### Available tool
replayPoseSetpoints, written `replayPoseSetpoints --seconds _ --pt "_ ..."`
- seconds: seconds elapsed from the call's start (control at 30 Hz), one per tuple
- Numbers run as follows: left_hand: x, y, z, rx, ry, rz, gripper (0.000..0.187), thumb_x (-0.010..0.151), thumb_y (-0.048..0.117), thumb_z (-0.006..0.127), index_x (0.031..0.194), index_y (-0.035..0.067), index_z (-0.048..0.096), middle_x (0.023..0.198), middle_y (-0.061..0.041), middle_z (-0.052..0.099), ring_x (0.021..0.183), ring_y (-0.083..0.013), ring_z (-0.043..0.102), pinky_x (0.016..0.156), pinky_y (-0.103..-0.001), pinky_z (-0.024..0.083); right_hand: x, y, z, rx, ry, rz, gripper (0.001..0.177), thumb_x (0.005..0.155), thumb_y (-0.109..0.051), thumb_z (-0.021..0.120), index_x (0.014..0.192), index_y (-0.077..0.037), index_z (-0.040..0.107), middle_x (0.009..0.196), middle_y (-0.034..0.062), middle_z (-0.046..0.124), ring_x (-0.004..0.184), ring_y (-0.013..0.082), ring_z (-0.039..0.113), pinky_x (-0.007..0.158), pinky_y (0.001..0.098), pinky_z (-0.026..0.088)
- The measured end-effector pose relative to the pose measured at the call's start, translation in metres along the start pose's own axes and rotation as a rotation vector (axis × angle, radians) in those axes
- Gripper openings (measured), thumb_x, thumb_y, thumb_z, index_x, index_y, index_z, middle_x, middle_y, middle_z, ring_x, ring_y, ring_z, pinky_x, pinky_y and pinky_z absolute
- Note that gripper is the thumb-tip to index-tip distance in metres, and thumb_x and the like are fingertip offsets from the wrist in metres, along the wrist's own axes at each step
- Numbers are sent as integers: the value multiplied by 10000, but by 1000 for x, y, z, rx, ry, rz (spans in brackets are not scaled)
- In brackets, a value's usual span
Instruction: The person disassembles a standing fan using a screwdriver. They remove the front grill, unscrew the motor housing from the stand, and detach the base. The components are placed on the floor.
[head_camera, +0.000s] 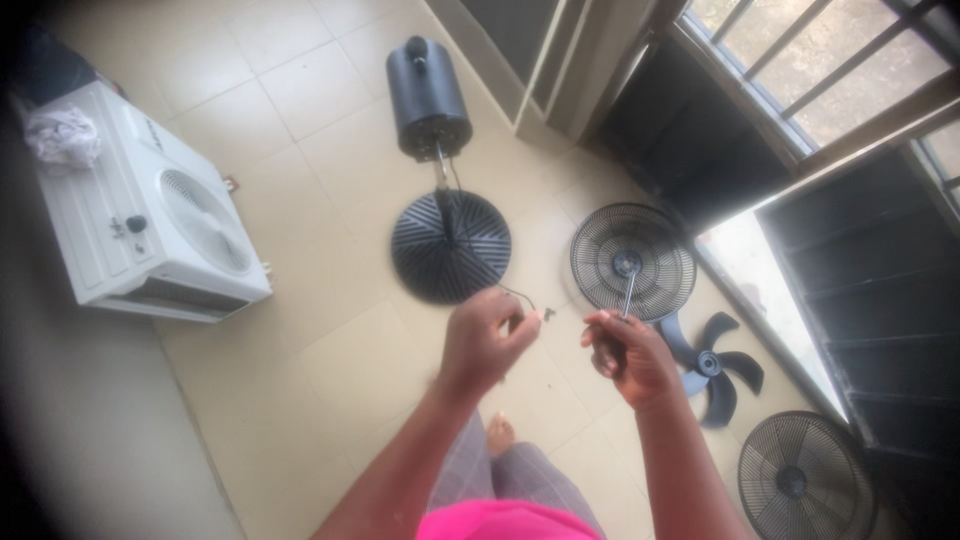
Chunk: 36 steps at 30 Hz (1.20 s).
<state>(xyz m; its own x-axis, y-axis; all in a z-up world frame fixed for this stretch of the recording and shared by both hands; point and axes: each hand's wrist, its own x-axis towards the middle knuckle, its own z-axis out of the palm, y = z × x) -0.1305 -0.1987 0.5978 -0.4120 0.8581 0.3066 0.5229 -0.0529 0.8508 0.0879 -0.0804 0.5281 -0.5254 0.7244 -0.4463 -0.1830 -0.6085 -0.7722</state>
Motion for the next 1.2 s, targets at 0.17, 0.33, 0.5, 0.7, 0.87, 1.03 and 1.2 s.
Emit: replayPoseSetpoints --seconds 0.17,0.33,0.5,0.7,0.87,1.03,1.2 --pt "4 -21 -3 129 -52 -14 297 834 269 762 685 36 653 657 -129 567 606 -293 577 582 -426 458 -6 -17 18 17 -58 -38 196 942 -169 658 1008 9 705 783 123 716 463 109 524 435 239 386" --pt "9 -39 -10 157 -88 -9 311 847 305 756 699 44 677 677 -127 595 634 -305 605 608 -439 478 2 -29 39 26 -55 -82 182 948 -172 668 1008 -6 708 795 124 719 488 118 545 450 242 395" --pt "28 -51 -39 169 -78 60 324 866 308 750 704 40 667 695 -124 604 664 -305 614 630 -439 482 19 -29 69 22 -58 -134 174 957 -170 679 1008 -6 709 810 127 721 507 121 552 455 243 394" --pt "52 -70 -84 124 -85 146 322 868 312 762 722 43 663 714 -128 582 697 -317 612 654 -455 469 42 -15 136 2 -18 -183 173 946 -168 685 1008 -9 716 807 121 725 508 129 553 463 253 403" --pt "68 -103 -114 100 -165 158 330 861 321 772 723 43 660 732 -132 583 712 -327 612 664 -470 464 53 1 190 30 -4 -203 158 949 -165 690 1006 -20 718 804 114 726 504 132 551 457 251 388" --pt "70 -149 -130 75 -243 155 348 863 340 772 719 43 662 744 -137 609 741 -335 621 684 -473 469 47 24 228 65 58 -209 165 956 -169 683 1012 -20 726 801 107 723 497 133 550 460 261 397" --pt "61 -212 -124 82 -305 113 332 855 340 769 721 50 679 773 -150 633 782 -346 630 709 -479 484 34 46 251 50 174 -199 156 944 -173 689 997 -27 708 794 110 719 471 129 541 438 258 387"
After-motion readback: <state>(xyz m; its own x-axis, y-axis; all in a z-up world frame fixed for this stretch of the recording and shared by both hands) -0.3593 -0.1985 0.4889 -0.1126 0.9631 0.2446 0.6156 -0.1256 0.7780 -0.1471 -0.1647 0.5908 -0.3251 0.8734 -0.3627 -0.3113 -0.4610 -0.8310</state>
